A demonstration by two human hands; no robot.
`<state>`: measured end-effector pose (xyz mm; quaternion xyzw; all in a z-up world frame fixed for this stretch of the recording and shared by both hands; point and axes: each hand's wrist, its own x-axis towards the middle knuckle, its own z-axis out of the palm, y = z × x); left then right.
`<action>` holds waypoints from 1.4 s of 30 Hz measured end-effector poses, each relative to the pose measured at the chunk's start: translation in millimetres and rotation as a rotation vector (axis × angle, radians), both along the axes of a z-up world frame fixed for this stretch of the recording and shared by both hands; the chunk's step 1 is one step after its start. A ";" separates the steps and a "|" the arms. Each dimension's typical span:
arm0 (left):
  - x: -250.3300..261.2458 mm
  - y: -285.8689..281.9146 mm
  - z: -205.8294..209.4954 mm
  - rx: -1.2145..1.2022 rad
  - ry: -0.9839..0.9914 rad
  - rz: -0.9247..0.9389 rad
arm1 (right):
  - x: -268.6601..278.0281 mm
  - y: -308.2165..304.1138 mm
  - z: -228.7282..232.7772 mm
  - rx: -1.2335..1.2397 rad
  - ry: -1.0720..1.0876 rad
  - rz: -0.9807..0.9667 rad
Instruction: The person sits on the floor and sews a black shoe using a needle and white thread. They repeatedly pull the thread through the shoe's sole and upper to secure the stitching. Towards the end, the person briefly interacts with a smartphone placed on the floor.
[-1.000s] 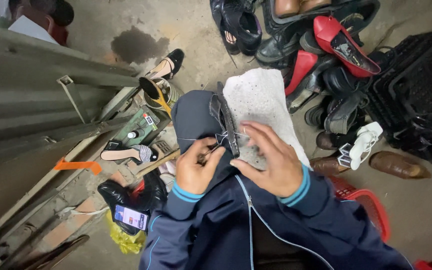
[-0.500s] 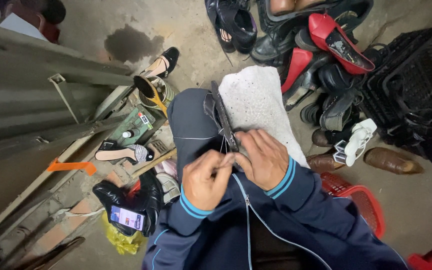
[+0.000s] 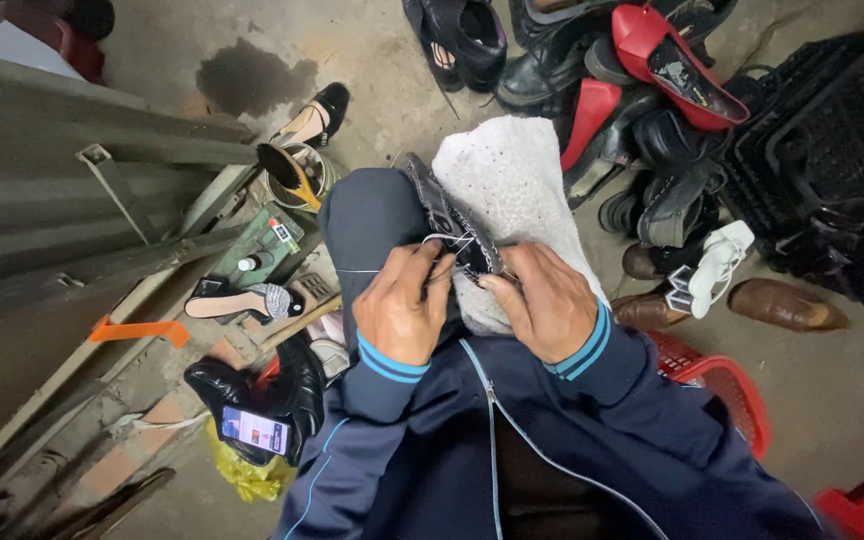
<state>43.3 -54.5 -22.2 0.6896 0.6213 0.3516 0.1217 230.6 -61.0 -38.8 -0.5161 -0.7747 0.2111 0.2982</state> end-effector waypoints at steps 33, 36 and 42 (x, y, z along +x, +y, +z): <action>-216.4 -93.2 -66.9 -0.220 -0.614 0.751 | 27.5 9.0 5.6 -0.196 -0.021 -0.049; -203.4 -76.5 -43.0 -0.317 -0.703 0.685 | 30.4 8.0 2.3 -0.187 -0.012 -0.061; -260.3 -92.7 -47.9 -0.249 -1.059 1.077 | 35.2 9.3 -3.1 -0.207 0.010 -0.093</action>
